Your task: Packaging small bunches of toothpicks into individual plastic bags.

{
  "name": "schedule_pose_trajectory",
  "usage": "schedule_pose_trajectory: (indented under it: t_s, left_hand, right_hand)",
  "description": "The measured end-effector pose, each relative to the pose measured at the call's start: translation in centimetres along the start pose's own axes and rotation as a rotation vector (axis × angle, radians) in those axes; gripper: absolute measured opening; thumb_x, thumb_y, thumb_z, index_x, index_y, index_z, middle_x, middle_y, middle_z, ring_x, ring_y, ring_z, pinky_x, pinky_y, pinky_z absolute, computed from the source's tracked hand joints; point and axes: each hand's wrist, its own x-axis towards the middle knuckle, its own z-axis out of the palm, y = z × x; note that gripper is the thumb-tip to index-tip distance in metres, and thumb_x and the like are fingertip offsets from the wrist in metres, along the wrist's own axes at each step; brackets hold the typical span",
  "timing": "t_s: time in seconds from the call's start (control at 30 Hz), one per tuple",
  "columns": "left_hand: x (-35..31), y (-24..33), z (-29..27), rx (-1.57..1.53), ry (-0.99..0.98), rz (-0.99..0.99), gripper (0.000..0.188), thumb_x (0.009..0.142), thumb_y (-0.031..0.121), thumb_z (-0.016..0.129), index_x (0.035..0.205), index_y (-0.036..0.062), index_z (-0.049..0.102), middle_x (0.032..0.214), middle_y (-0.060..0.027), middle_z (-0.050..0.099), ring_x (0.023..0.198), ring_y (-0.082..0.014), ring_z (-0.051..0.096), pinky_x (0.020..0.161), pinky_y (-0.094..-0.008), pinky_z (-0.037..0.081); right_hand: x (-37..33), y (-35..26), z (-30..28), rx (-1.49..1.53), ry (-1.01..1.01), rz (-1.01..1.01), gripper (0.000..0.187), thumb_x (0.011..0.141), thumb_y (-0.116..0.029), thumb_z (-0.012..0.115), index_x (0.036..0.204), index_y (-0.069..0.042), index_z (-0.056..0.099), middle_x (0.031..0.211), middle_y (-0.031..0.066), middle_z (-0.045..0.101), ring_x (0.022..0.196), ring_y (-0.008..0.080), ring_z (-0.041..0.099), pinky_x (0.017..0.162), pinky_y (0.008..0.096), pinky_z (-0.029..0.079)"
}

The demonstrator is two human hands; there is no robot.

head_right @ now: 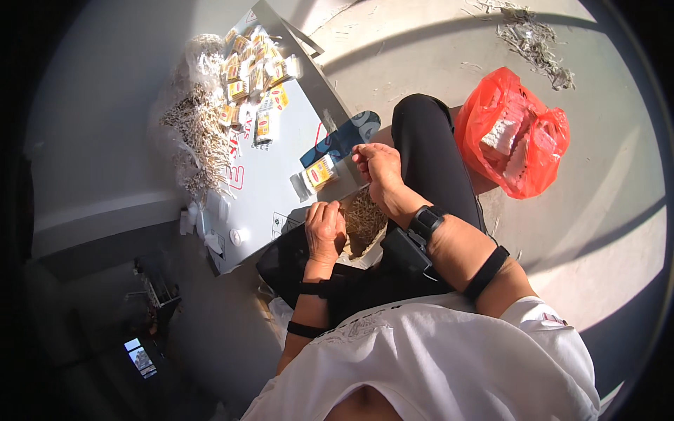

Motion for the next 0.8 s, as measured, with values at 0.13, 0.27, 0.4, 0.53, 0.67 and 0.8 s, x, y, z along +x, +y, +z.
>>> schedule_pose_trajectory:
  t_s: [0.13,0.27,0.4,0.53,0.67,0.8]
  left_hand:
    - [-1.2,0.6,-0.8,0.072,-0.183,-0.073,0.029,0.067,-0.003,0.063,0.095,0.0022,0.059,0.09,-0.0121,0.059,0.093,-0.0303,0.056,0.083,-0.0403,0.044]
    - [0.1,0.6,-0.7,0.195,-0.078,-0.11,0.056,0.066,0.002,0.068,0.119,0.0026,0.051,0.126,-0.0149,0.053,0.123,-0.031,0.045,0.1,-0.0439,0.037]
    - [3.0,-0.8,-0.2,0.25,-0.095,-0.186,0.082,0.068,0.009,0.074,0.139,0.004,0.033,0.148,-0.0161,0.033,0.139,-0.0322,0.027,0.112,-0.0495,0.023]
    - [4.0,-1.4,0.6,0.25,-0.189,-0.3,0.101,0.067,0.029,0.084,0.146,0.0058,0.024,0.149,-0.0162,0.03,0.141,-0.032,0.024,0.113,-0.0536,0.015]
    - [2.2,-1.3,1.1,0.255,-0.185,-0.238,0.092,0.071,0.02,0.08,0.144,0.0052,0.027,0.141,-0.0158,0.04,0.134,-0.0328,0.032,0.111,-0.051,0.021]
    - [0.7,-2.7,2.4,0.245,-0.043,-0.203,0.079,0.071,0.004,0.074,0.14,0.0053,0.034,0.133,-0.0148,0.045,0.126,-0.0334,0.041,0.105,-0.0466,0.031]
  right_hand:
    - [-0.1,-1.0,0.4,0.103,0.02,0.035,0.012,0.09,-0.009,0.054,0.083,-0.003,0.063,0.067,-0.0003,0.056,0.051,0.0061,0.039,0.045,0.02,0.031]
    - [-0.6,-1.2,0.2,0.118,0.004,0.008,0.012,0.089,-0.008,0.054,0.083,-0.003,0.062,0.066,-0.0003,0.055,0.051,0.0063,0.039,0.045,0.0202,0.03]
    - [-1.2,-1.4,-0.1,0.11,0.025,0.007,0.012,0.088,-0.008,0.054,0.083,-0.002,0.063,0.067,0.0001,0.055,0.052,0.0064,0.04,0.046,0.0202,0.031]
    - [-1.2,-1.5,-0.6,0.082,0.029,0.02,0.012,0.088,-0.007,0.054,0.083,-0.001,0.063,0.067,0.0004,0.056,0.053,0.0063,0.04,0.046,0.0204,0.031]
    - [-1.1,-1.3,-0.6,0.09,-0.009,0.056,0.014,0.088,-0.006,0.054,0.079,-0.003,0.064,0.064,0.0006,0.057,0.05,0.0059,0.041,0.043,0.021,0.031]
    - [-1.0,-1.0,-0.6,0.053,-0.037,0.075,0.012,0.087,-0.005,0.055,0.079,-0.002,0.064,0.065,0.0011,0.058,0.05,0.006,0.042,0.043,0.0208,0.032]
